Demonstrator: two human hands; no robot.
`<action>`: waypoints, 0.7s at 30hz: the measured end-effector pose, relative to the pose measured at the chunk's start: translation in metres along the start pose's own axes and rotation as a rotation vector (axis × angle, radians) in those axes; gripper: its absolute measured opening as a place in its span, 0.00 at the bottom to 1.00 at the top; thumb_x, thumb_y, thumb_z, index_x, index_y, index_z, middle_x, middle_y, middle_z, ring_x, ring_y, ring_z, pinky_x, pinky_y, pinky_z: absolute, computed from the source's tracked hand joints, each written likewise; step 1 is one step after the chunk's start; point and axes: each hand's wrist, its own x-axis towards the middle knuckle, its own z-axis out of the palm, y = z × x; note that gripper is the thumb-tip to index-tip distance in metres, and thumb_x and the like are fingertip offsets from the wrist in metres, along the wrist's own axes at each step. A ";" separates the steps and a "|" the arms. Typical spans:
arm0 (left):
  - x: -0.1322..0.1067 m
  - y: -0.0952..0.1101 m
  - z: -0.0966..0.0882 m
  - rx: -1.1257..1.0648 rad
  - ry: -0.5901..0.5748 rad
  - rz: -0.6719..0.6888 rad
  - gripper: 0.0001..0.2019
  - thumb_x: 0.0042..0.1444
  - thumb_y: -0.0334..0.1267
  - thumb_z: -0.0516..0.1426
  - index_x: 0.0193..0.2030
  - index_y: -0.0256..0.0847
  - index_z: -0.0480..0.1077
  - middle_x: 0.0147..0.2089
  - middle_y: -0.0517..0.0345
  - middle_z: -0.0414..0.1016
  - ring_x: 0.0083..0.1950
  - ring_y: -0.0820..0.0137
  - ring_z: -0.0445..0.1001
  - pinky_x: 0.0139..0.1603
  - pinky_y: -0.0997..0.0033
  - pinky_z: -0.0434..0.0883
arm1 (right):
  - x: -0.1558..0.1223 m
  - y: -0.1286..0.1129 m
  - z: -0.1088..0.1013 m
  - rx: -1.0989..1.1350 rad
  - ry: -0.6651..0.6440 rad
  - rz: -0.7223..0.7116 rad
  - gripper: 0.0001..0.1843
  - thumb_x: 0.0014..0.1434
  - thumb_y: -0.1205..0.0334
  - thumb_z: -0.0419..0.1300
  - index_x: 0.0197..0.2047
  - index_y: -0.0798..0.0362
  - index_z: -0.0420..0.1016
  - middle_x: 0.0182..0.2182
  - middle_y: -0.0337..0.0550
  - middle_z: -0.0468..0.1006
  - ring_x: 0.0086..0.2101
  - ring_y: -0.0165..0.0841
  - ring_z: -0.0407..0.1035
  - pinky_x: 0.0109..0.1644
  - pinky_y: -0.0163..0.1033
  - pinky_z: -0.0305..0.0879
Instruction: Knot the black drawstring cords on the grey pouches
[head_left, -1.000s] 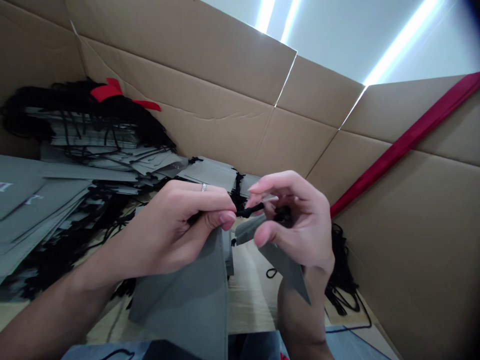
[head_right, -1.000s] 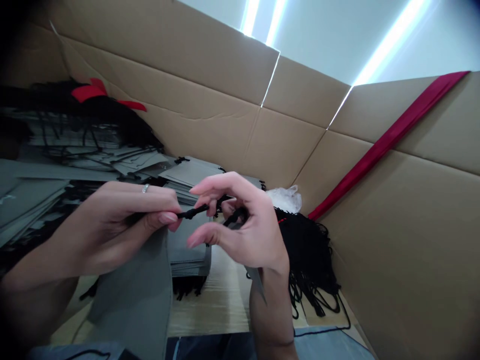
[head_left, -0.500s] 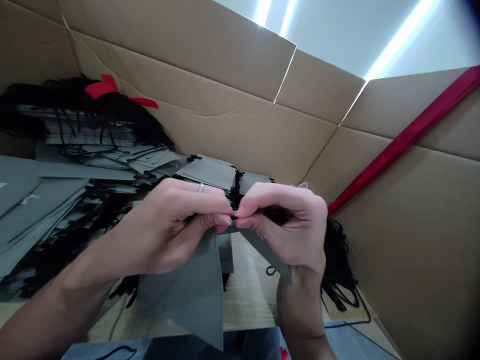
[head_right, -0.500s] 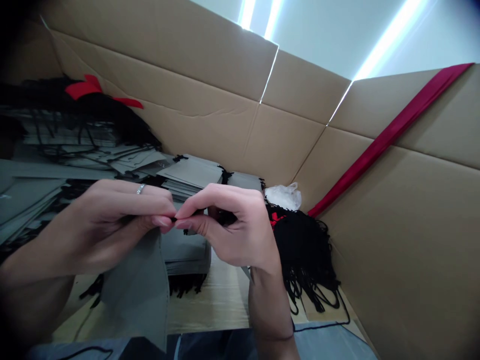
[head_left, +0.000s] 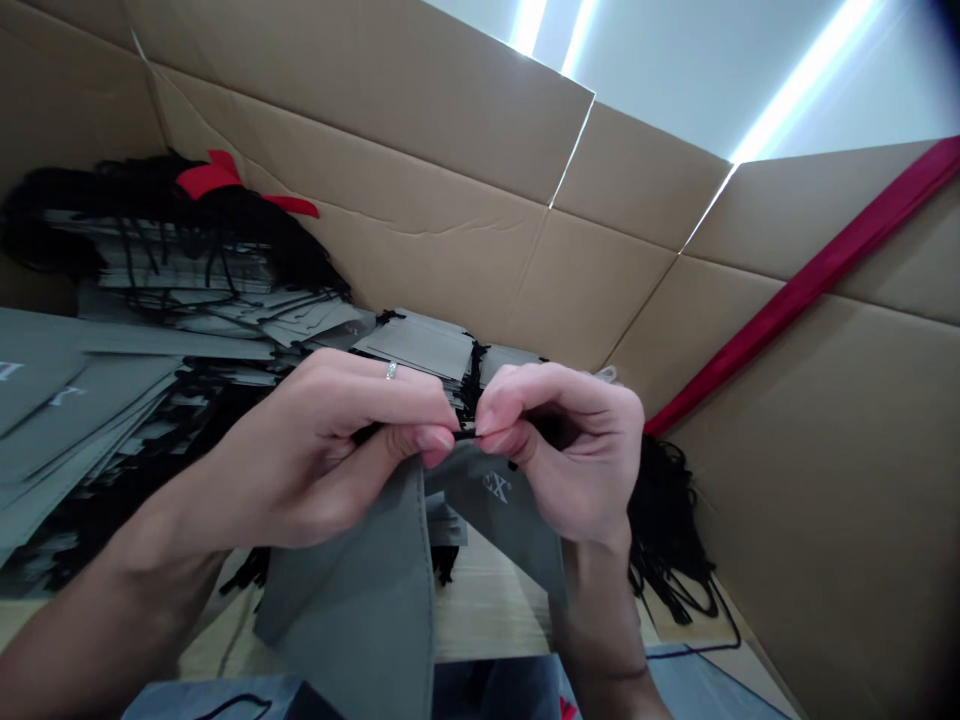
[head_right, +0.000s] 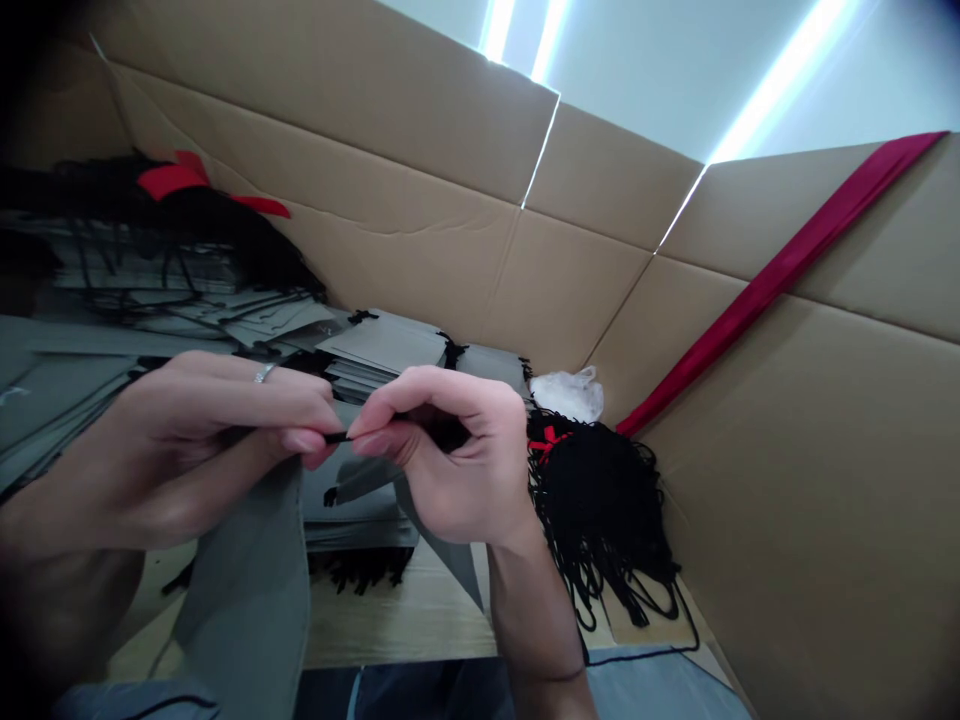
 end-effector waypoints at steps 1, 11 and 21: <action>0.001 0.001 0.000 0.019 0.013 -0.006 0.13 0.76 0.29 0.57 0.36 0.43 0.73 0.26 0.66 0.68 0.25 0.76 0.61 0.27 0.74 0.60 | 0.000 -0.001 -0.001 -0.017 -0.009 0.018 0.08 0.66 0.59 0.80 0.40 0.48 0.88 0.33 0.40 0.84 0.31 0.32 0.76 0.31 0.37 0.72; 0.007 -0.005 0.010 0.028 0.066 -0.129 0.12 0.77 0.36 0.60 0.40 0.41 0.82 0.28 0.66 0.75 0.27 0.78 0.67 0.28 0.79 0.64 | 0.004 -0.017 -0.006 0.029 0.095 0.130 0.16 0.64 0.53 0.68 0.52 0.44 0.72 0.45 0.46 0.73 0.41 0.39 0.70 0.40 0.42 0.73; 0.010 0.003 0.021 0.054 0.231 -0.238 0.13 0.75 0.34 0.63 0.36 0.39 0.82 0.27 0.67 0.75 0.28 0.79 0.67 0.29 0.79 0.63 | 0.004 -0.011 -0.001 0.069 0.086 -0.036 0.15 0.63 0.74 0.65 0.47 0.46 0.70 0.42 0.40 0.68 0.41 0.35 0.65 0.47 0.45 0.70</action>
